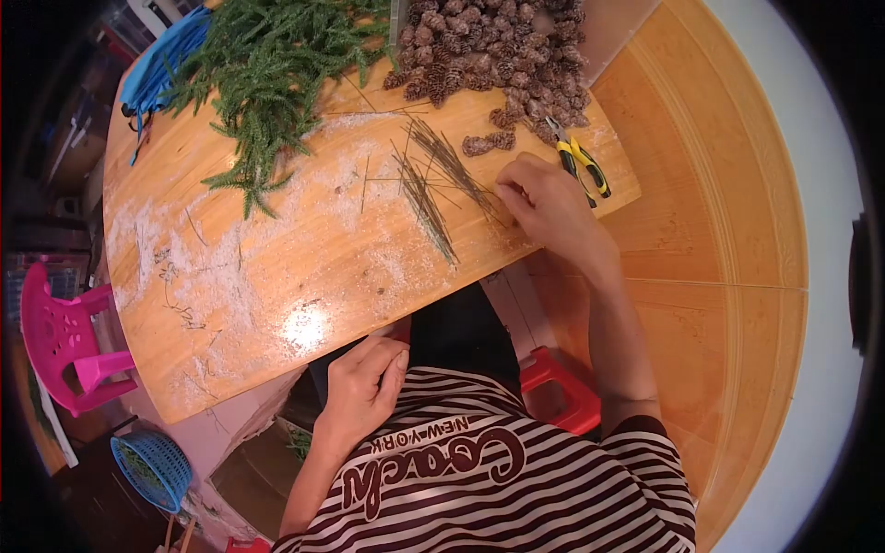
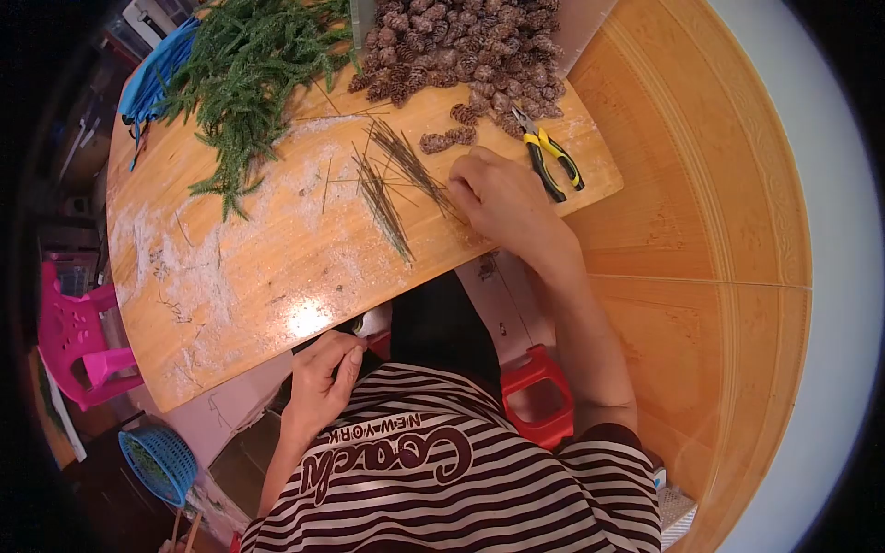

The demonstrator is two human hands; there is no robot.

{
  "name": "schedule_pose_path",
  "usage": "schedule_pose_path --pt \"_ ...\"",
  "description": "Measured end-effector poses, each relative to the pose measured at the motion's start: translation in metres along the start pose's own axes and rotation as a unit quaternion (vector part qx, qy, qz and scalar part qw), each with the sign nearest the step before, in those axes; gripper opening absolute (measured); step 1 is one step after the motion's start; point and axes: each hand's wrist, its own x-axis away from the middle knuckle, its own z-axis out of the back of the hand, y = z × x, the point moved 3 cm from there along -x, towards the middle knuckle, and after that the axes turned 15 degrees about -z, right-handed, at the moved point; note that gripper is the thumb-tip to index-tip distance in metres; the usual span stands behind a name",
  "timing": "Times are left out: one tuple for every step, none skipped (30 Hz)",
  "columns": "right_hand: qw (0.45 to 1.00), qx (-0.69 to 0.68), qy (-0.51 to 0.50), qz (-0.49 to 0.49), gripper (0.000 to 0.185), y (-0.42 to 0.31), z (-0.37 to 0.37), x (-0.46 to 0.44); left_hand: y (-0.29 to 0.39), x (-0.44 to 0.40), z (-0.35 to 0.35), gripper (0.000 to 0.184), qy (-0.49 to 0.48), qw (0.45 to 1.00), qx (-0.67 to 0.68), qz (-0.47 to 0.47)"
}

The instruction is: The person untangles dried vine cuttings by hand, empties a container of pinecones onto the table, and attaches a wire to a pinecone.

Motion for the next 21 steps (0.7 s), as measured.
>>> schedule_pose_path --pt "1.0 -0.001 -0.002 0.001 0.013 -0.005 0.0 0.0 0.0 0.0 -0.001 0.007 0.0 1.0 -0.001 0.003" --pt "1.0 0.016 -0.004 -0.01 0.015 -0.009 0.0 -0.001 -0.001 -0.001 -0.002 0.007 -0.008 1.0 -0.001 0.003" --pt "0.999 0.033 -0.004 -0.021 0.017 -0.014 -0.001 -0.002 -0.001 -0.002 -0.004 0.007 -0.017 1.0 -0.001 0.003" --pt "0.998 0.049 -0.004 -0.032 0.019 -0.017 -0.003 -0.002 -0.001 -0.003 -0.005 0.006 -0.027 1.0 -0.001 0.003" --pt "0.998 0.047 -0.003 -0.032 0.019 -0.019 -0.007 -0.004 -0.001 -0.005 -0.006 0.006 -0.028 1.0 -0.003 0.002" --pt "0.997 0.066 0.003 -0.029 0.021 -0.021 -0.013 -0.008 0.001 -0.007 -0.008 0.006 -0.029 1.0 -0.004 -0.008" --pt "0.996 0.084 0.007 -0.024 0.022 -0.022 -0.019 -0.011 0.002 -0.009 -0.009 0.006 -0.03 0.999 -0.005 -0.018" --pt "0.994 0.102 0.012 -0.019 0.023 -0.023 -0.023 -0.013 0.003 -0.009 -0.01 0.006 -0.03 0.999 -0.007 -0.027" --pt "0.995 0.1 0.011 -0.016 0.023 -0.022 -0.025 -0.015 0.003 -0.01 -0.01 0.006 -0.027 0.999 -0.009 -0.026" --pt "0.995 0.1 0.007 -0.017 0.023 -0.022 -0.028 -0.017 0.003 -0.01 -0.01 0.006 -0.027 0.999 -0.015 -0.032" --pt "0.995 0.101 0.003 -0.017 0.024 -0.021 -0.029 -0.02 0.003 -0.01 -0.01 0.007 -0.026 0.999 -0.021 -0.037" --pt "0.995 0.102 -0.001 -0.019 0.024 -0.021 -0.031 -0.021 0.003 -0.009 -0.011 0.008 -0.026 0.998 -0.026 -0.043" --pt "0.995 0.101 -0.003 -0.016 0.024 -0.021 -0.03 -0.021 0.003 -0.008 -0.011 0.008 -0.023 0.999 -0.027 -0.04" --pt "0.994 0.103 -0.002 -0.025 0.023 -0.022 -0.028 -0.022 0.002 -0.008 -0.011 0.008 -0.024 0.998 -0.029 -0.041" --pt "0.994 0.105 0.0 -0.033 0.022 -0.022 -0.026 -0.022 0.001 -0.007 -0.011 0.008 -0.026 0.998 -0.032 -0.043" --pt "0.993 0.107 0.002 -0.042 0.021 -0.021 -0.024 -0.023 0.001 -0.007 -0.011 0.008 -0.028 0.998 -0.034 -0.044" --pt "0.993 0.107 0.002 -0.04 0.021 -0.02 -0.023 -0.023 0.002 -0.008 -0.011 0.008 -0.026 0.998 -0.035 -0.044" --pt "0.996 0.086 0.015 -0.029 0.02 -0.018 -0.02 -0.022 0.002 -0.009 -0.011 0.008 -0.028 0.998 -0.035 -0.039" --pt "0.997 0.065 0.028 -0.018 0.019 -0.017 -0.017 -0.021 0.003 -0.011 -0.011 0.008 -0.031 0.998 -0.036 -0.035" --pt "0.998 0.043 0.041 -0.007 0.018 -0.016 -0.015 -0.02 0.004 -0.012 -0.011 0.008 -0.034 0.998 -0.036 -0.032" --pt "0.998 0.043 0.041 -0.006 0.018 -0.015 -0.014 -0.02 0.004 -0.014 -0.011 0.008 -0.033 0.998 -0.036 -0.032"
